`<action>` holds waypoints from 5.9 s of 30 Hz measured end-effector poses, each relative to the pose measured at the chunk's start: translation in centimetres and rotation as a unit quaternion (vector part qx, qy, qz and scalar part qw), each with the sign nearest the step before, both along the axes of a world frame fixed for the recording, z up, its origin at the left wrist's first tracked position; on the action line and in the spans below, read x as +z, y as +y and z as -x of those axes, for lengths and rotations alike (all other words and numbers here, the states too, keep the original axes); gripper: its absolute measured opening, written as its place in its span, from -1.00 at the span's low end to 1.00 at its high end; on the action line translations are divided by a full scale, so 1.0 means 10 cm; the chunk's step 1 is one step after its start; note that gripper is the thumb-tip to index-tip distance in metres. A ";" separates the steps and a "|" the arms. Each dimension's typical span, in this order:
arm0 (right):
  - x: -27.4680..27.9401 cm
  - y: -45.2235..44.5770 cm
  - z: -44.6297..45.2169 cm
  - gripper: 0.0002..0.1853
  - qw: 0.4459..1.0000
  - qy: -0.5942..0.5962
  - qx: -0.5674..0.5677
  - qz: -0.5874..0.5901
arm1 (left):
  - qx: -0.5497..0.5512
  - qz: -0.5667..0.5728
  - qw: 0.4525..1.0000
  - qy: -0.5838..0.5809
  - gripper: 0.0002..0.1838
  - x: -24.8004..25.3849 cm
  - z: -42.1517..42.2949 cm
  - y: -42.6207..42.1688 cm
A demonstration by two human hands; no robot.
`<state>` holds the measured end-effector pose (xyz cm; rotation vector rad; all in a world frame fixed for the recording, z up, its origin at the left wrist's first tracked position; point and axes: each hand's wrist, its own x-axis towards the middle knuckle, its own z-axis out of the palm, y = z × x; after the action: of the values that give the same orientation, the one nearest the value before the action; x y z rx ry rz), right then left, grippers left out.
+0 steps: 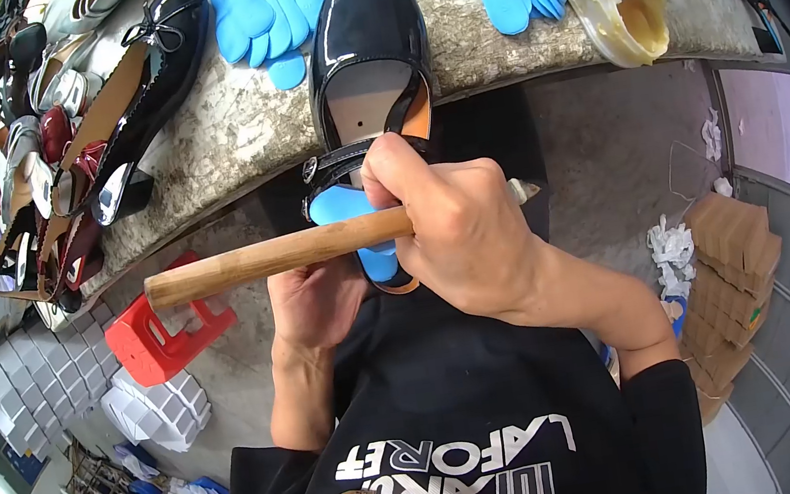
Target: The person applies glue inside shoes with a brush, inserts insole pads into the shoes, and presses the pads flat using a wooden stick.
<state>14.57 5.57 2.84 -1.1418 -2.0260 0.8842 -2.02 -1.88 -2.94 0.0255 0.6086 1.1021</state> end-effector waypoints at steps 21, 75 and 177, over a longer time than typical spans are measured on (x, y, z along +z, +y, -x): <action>-0.07 -0.04 0.02 -0.59 0.996 -0.018 -0.026 -0.083 | -0.143 -0.018 0.962 0.233 -0.59 0.13 -0.07 0.06; 0.83 0.44 -0.94 -0.50 0.997 0.016 0.024 0.071 | -0.167 -0.032 0.958 0.232 -0.50 0.36 -0.05 0.18; 0.18 0.14 -0.05 -0.89 0.950 -0.044 -0.144 -0.272 | 0.036 -0.255 0.833 0.489 0.14 0.30 -0.32 0.37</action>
<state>15.04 6.93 4.65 -1.1239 -1.9294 0.1100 1.23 1.82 0.10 1.1009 1.2070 1.2634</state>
